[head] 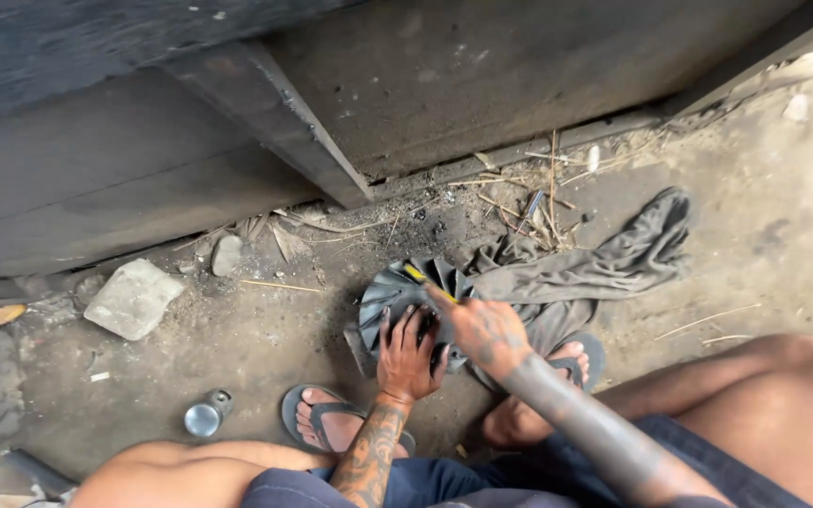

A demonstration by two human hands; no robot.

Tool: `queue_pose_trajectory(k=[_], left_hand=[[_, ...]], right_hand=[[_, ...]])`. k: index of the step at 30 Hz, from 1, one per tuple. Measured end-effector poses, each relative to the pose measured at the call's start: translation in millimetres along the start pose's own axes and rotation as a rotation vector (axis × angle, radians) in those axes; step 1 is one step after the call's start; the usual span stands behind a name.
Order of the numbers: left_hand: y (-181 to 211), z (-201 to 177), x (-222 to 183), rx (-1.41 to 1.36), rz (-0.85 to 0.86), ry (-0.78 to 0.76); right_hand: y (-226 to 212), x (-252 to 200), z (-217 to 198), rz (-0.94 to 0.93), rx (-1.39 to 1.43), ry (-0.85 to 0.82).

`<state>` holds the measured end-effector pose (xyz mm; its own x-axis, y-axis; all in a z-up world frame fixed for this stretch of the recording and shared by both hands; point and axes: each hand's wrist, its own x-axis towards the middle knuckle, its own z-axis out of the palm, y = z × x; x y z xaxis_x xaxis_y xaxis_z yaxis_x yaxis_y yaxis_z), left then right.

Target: Cleaning a motorcycle cooling fan by brushing away dirt and debris from the fins.

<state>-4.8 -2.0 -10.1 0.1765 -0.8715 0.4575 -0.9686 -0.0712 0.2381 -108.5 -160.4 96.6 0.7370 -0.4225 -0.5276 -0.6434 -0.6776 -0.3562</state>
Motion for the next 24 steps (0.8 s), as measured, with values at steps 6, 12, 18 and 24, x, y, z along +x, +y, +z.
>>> queue_pose_trajectory(k=[6,12,18,24], left_hand=[[2.2,7.2,-1.2,-0.044,-0.029,0.081],[5.5,-4.4,2.0,-0.17,-0.092,-0.108],[6.5,4.5,-10.5,-0.09,-0.052,0.019],[4.2,-7.4,9.3,-0.091,-0.066,0.12]], right_hand=[[-18.3,9.4,5.1,0.065,0.051,0.132],[-34.9,-28.2,18.2,0.011,-0.03,0.361],[-55.3,-3.3,9.2,0.284,0.237,0.042],[-67.2,-31.4,-17.7,0.448,0.197,-0.092]])
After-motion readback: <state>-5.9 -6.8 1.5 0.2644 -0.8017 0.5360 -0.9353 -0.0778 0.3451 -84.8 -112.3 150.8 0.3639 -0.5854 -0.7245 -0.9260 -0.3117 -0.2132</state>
